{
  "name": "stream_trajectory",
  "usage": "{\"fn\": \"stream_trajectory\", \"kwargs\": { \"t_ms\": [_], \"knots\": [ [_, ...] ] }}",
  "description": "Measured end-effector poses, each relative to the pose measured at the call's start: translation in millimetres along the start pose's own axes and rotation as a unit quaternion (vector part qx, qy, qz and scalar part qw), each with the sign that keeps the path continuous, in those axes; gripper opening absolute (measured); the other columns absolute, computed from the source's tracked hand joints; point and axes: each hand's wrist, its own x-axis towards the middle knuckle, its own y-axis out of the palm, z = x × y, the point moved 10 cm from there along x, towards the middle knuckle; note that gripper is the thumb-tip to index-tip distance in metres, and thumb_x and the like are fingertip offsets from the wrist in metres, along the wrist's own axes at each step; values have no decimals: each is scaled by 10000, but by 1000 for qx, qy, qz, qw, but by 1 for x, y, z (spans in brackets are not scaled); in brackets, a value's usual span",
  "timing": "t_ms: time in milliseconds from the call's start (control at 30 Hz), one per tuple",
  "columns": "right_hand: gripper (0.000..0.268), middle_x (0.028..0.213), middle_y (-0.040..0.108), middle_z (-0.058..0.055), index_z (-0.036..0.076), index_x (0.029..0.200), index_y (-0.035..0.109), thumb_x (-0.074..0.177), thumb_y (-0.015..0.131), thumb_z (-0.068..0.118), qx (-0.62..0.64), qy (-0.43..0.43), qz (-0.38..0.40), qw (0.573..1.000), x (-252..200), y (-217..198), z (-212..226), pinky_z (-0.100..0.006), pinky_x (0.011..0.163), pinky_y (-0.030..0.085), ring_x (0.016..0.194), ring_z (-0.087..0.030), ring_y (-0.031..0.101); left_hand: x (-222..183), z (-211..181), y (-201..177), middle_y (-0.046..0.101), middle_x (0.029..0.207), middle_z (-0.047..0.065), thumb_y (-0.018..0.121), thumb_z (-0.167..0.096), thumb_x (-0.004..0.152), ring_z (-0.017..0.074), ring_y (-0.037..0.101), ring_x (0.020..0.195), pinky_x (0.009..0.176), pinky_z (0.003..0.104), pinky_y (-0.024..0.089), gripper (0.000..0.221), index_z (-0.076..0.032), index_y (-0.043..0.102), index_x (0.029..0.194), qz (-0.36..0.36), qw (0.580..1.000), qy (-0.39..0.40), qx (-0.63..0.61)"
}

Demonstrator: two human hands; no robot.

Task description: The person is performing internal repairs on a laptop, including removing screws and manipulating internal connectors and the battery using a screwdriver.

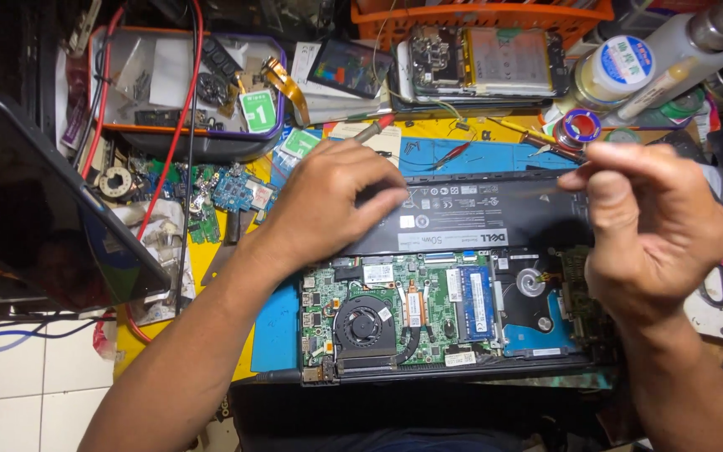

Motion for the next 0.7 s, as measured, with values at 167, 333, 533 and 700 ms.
{"fn": "stream_trajectory", "kwargs": {
  "t_ms": [167,333,533,700],
  "knots": [
    [240,1077,696,-228,-136,1352,715,1198,558,-40,-148,-54,77,985,18,-2,-13,-415,909,462,965,-322,627,13,12,-1,772,929,25,722,-177,932,266,660,878,813,442,481,48,-130,732,935,-26,996,-67,50],
    [227,1165,761,-200,-40,1261,749,1080,624,17,-165,-6,158,974,19,14,-55,-380,909,515,1014,-294,712,37,23,16,750,899,79,683,-200,914,345,654,879,756,519,503,101,-130,756,922,1,987,-99,124],
    [262,878,678,-67,1,1310,766,1050,745,28,-191,32,118,974,14,-2,-78,-313,667,448,628,-152,484,49,42,39,751,966,133,715,-241,961,348,671,958,826,530,553,189,-61,762,997,100,973,-174,117],
    [159,1016,748,-159,-63,1237,798,1096,733,-27,-184,-11,110,977,12,-1,-68,-339,677,449,672,-196,544,37,25,9,748,955,127,728,-251,956,320,678,905,769,485,527,214,-50,771,1015,32,986,-129,102]
  ]
}}
